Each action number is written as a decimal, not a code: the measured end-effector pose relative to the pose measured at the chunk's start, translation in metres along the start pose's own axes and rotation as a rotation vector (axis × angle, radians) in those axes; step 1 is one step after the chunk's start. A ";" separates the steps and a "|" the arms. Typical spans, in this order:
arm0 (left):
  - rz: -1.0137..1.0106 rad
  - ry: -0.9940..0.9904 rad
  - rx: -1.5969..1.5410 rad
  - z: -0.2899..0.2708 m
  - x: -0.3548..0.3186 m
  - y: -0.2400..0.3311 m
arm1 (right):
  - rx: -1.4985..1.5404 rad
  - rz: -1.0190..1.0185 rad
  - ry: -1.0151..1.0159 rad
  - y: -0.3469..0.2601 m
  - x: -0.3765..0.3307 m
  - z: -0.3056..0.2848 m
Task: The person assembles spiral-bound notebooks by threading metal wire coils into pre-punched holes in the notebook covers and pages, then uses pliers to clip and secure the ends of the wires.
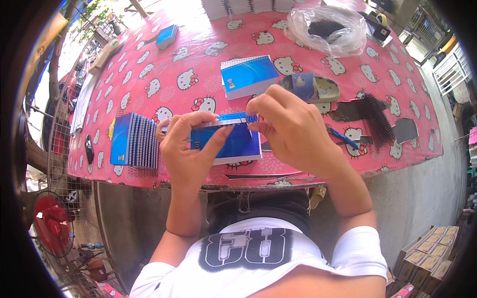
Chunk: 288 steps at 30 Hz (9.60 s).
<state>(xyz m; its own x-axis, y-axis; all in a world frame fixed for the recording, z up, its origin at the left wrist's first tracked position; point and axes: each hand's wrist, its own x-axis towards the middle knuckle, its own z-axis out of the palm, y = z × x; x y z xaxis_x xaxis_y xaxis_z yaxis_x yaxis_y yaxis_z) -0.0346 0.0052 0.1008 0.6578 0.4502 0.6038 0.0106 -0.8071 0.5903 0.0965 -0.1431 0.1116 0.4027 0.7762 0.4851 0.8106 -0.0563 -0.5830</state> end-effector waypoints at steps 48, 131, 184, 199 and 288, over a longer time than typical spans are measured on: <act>-0.080 0.013 -0.411 -0.007 -0.005 -0.038 | 0.329 0.088 -0.285 0.052 0.062 -0.007; -0.170 0.757 -0.153 -0.088 -0.038 -0.095 | 0.140 -0.551 0.118 -0.057 0.138 0.086; -0.482 -0.147 -0.956 -0.028 -0.007 -0.065 | -0.060 -0.390 -0.031 -0.050 0.016 0.055; 0.126 0.090 0.331 -0.021 -0.023 -0.002 | 0.383 0.201 0.061 0.021 -0.021 0.077; 0.041 0.161 -0.341 0.009 -0.009 -0.047 | 0.412 0.041 -0.147 0.053 0.037 -0.014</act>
<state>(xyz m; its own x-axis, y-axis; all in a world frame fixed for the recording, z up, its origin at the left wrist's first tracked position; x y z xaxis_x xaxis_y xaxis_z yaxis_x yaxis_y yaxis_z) -0.0340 0.0355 0.0627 0.5251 0.4960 0.6915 -0.2825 -0.6649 0.6915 0.1602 -0.1262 0.1083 0.3421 0.8615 0.3751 0.5461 0.1426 -0.8255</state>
